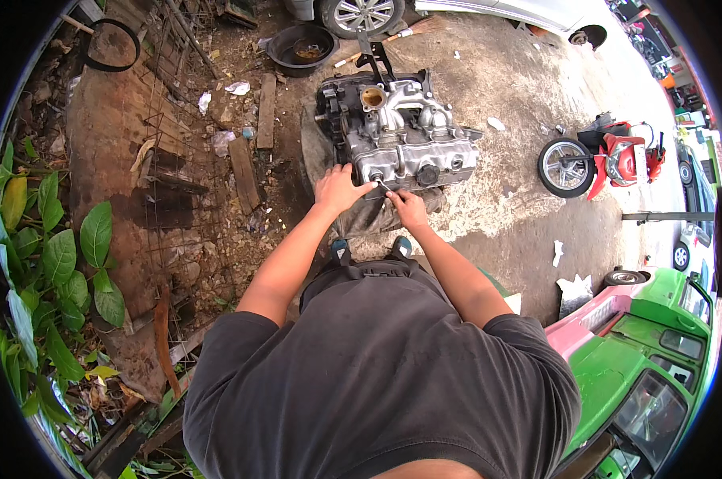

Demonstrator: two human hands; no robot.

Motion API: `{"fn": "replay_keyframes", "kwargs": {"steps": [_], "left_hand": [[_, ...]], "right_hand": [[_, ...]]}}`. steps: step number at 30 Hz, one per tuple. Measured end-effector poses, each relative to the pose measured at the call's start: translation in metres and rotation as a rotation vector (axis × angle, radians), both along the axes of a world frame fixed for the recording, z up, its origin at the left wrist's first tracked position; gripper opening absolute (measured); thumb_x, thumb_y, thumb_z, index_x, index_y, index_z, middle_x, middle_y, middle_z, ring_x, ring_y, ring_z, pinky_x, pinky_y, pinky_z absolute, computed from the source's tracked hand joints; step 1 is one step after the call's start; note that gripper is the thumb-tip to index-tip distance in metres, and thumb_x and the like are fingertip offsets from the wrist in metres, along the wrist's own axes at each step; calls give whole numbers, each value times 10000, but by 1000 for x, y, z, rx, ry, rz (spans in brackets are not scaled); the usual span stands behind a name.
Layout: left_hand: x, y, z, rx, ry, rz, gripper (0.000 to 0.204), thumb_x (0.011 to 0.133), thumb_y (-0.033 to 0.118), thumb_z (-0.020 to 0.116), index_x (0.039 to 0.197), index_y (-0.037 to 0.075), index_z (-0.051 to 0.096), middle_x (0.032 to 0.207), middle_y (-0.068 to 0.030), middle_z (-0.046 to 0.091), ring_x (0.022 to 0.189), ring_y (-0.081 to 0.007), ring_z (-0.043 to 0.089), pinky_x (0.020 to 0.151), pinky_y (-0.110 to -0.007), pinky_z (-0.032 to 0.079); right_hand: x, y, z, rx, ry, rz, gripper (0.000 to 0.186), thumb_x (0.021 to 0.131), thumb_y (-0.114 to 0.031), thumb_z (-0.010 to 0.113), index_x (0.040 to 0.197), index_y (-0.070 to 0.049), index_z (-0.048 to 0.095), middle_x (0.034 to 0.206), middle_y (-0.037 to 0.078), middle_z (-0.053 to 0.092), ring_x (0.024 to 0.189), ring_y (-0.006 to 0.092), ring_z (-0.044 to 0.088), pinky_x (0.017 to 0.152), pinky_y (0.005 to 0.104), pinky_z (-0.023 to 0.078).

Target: The person uses a wrench to loosen and remove bolts from a motorcycle engine block resting on a stand. They repeatedly reposition the wrench and apply force to turn the bolts, then place the wrench on a nearby cardboard box.

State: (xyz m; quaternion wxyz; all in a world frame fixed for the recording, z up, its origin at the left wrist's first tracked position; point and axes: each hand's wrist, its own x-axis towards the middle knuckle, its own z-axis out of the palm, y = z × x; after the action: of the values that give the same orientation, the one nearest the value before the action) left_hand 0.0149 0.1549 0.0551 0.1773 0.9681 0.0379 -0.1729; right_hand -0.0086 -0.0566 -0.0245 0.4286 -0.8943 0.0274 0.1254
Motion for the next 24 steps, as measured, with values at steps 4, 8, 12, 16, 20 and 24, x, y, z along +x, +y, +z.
{"fn": "replay_keyframes", "kwargs": {"steps": [4, 8, 12, 16, 20, 24], "left_hand": [[0, 0, -5, -4, -30, 11, 967, 765, 753, 623, 1388, 23, 506, 1390, -185, 537, 1295, -330, 515, 1031, -466, 453], [1, 1, -8, -19, -22, 12, 986, 759, 762, 621, 1396, 20, 499, 1393, -188, 532, 1297, -336, 511, 1035, -459, 451], [-2, 3, -9, -61, -37, 1, 990, 766, 736, 642, 1398, -10, 490, 1395, -210, 527, 1305, -343, 501, 1061, -450, 428], [-3, 10, -8, -104, -19, -6, 994, 772, 731, 641, 1412, -10, 476, 1427, -202, 503, 1332, -341, 472, 1083, -450, 411], [-3, 10, -10, -134, -24, 16, 995, 773, 726, 644, 1422, -7, 468, 1454, -194, 481, 1349, -340, 454, 1101, -450, 394], [0, 9, -13, -140, -19, 26, 981, 773, 717, 650, 1418, -2, 474, 1439, -190, 493, 1342, -338, 457, 1094, -454, 398]], "right_hand": [[7, -9, 10, -46, 89, 55, 503, 871, -566, 644, 915, -73, 738, 781, 210, 673, 796, 412, 652, 722, 471, 495], [11, -13, 40, -293, 44, 71, 576, 822, -656, 644, 945, -106, 761, 793, 186, 703, 819, 379, 692, 736, 455, 536], [27, -23, 80, -541, -58, 226, 560, 793, -661, 668, 945, -132, 770, 815, 171, 719, 808, 360, 705, 721, 456, 555], [66, -20, 117, -689, -114, 492, 495, 782, -597, 710, 933, -128, 764, 864, 155, 726, 817, 334, 714, 718, 442, 566], [99, 0, 159, -894, -226, 777, 402, 776, -459, 755, 908, -80, 746, 898, 126, 732, 851, 299, 722, 720, 413, 566], [100, 44, 177, -1053, -420, 928, 208, 783, -294, 748, 882, -110, 754, 902, 82, 742, 847, 253, 733, 696, 390, 563]]}}
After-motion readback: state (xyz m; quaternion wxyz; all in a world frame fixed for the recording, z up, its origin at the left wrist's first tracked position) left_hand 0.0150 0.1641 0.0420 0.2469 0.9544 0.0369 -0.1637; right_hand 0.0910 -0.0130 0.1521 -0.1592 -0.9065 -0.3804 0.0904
